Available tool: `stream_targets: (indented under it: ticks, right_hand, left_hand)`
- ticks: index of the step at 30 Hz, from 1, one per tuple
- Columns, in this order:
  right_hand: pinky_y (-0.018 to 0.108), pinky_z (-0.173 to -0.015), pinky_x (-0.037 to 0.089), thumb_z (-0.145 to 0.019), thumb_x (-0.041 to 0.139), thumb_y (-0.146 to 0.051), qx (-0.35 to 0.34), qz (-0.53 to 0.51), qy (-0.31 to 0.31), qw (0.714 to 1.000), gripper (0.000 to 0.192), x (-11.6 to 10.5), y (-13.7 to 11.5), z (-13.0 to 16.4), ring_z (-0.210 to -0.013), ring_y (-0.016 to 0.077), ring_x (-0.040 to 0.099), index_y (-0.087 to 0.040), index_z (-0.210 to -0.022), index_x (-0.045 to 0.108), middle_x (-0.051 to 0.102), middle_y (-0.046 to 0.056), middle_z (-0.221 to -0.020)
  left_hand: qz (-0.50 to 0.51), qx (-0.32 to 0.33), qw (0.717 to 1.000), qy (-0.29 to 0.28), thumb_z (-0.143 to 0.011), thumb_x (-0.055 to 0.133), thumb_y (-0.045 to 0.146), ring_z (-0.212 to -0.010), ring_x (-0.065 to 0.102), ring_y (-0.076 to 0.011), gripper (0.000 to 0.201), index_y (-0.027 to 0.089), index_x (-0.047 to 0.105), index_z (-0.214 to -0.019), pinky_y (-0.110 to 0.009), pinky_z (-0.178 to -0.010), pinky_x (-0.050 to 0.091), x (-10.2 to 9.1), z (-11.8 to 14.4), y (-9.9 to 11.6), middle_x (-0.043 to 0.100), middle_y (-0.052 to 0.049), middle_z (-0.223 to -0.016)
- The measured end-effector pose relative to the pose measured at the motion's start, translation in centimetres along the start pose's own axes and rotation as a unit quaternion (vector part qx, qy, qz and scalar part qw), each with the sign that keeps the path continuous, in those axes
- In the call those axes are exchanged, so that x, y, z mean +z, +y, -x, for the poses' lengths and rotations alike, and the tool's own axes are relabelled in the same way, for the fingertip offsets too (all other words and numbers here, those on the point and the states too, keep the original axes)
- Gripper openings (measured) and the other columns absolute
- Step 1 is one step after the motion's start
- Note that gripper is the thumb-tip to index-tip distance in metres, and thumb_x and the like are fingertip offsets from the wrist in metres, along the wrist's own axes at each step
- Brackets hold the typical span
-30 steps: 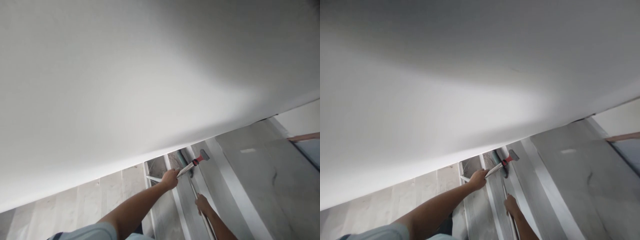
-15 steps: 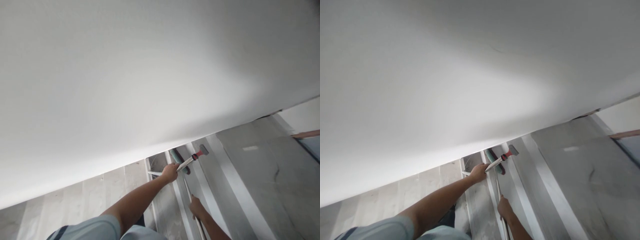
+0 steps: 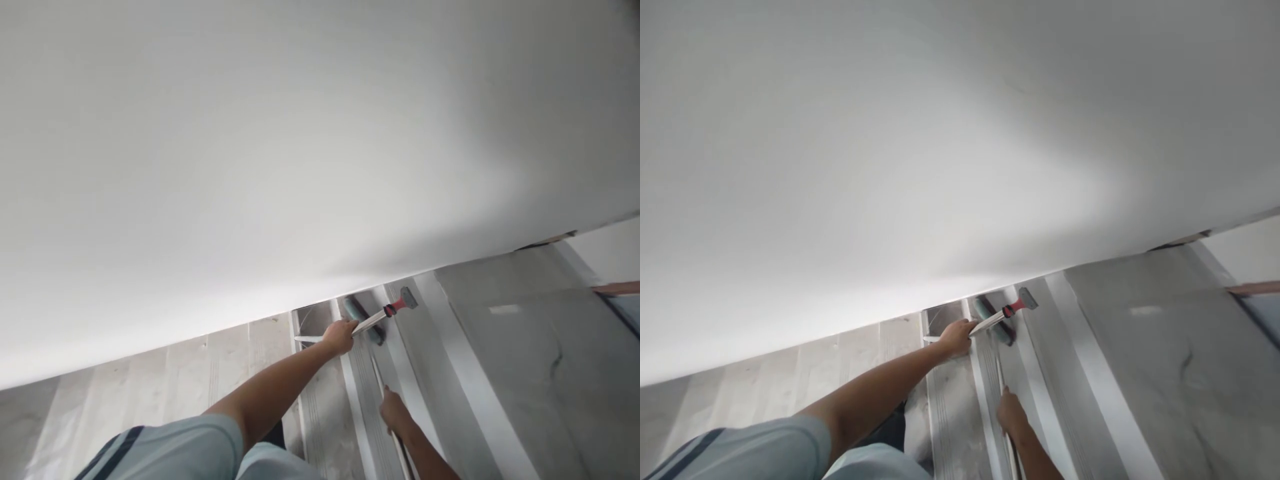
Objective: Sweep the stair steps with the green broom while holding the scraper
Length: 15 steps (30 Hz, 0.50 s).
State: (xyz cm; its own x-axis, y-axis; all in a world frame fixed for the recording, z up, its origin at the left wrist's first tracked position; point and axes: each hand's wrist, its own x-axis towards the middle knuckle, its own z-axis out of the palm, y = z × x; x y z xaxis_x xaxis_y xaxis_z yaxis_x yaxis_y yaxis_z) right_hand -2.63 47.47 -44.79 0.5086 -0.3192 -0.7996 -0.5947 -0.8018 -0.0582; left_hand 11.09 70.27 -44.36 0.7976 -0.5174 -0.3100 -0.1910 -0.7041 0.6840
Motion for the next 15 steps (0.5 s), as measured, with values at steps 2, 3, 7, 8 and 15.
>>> stream_targets:
  ticks: [2, 3, 7, 8, 15]
  right_hand:
    - [0.019, -0.043, 0.047, -0.080, 0.040, -0.003, -0.026, 0.016, -0.017, 0.999, 0.069, 0.9, 1.3, 1.1, -0.057, 0.0137, 0.068, 0.001, -0.148, 0.032, 0.061, 0.030, -0.123]
    - [0.019, -0.045, 0.049, -0.080, 0.040, -0.003, -0.035, 0.020, -0.020, 0.999, 0.070, 1.0, 2.6, 1.9, -0.060, 0.0143, 0.069, -0.002, -0.149, 0.032, 0.062, 0.028, -0.123]
    - [0.018, -0.048, 0.049, -0.084, 0.036, -0.004, -0.021, 0.037, 0.008, 0.999, 0.066, -0.3, 7.2, 3.6, -0.062, 0.0143, 0.069, -0.002, -0.150, 0.029, 0.071, 0.019, -0.103]
    - [0.018, -0.045, 0.048, -0.086, 0.035, -0.006, -0.004, 0.038, 0.019, 0.999, 0.065, -0.8, 7.3, 3.3, -0.058, 0.0132, 0.067, -0.002, -0.151, 0.029, 0.071, 0.020, -0.106]
    - [0.020, -0.042, 0.047, -0.084, 0.031, -0.001, -0.009, 0.025, 0.006, 1.000, 0.063, -0.1, 1.7, -1.2, -0.050, 0.0107, 0.064, 0.005, -0.147, 0.031, 0.058, 0.032, -0.128]
  left_hand:
    - [-0.001, 0.005, 1.000, 0.002, -0.079, 0.049, 0.014, -0.103, 0.065, -0.0252, 0.039, 0.025, 0.059, -0.115, -0.034, -0.085, 0.051, 0.0, 0.1, 0.0, 0.067, -0.008, -0.109]
    - [-0.003, 0.007, 1.000, 0.003, -0.079, 0.049, 0.014, -0.103, 0.064, -0.0252, 0.040, 0.025, 0.059, -0.116, -0.034, -0.085, 0.051, 0.0, 0.2, 0.0, 0.066, -0.008, -0.109]
    - [-0.011, 0.007, 1.000, 0.002, -0.077, 0.049, 0.013, -0.104, 0.064, -0.0251, 0.041, 0.025, 0.060, -0.115, -0.034, -0.086, 0.051, -0.1, 0.3, 0.0, 0.067, -0.008, -0.109]
    - [-0.012, 0.007, 1.000, 0.003, -0.077, 0.049, 0.014, -0.103, 0.064, -0.0250, 0.040, 0.025, 0.060, -0.114, -0.033, -0.085, 0.051, -0.1, 0.2, 0.0, 0.067, -0.008, -0.108]
    - [-0.011, 0.000, 1.000, 0.013, -0.077, 0.049, 0.015, -0.102, 0.065, -0.0268, 0.038, 0.025, 0.061, -0.112, -0.035, -0.083, 0.052, 0.1, -0.1, 0.0, 0.068, -0.009, -0.107]
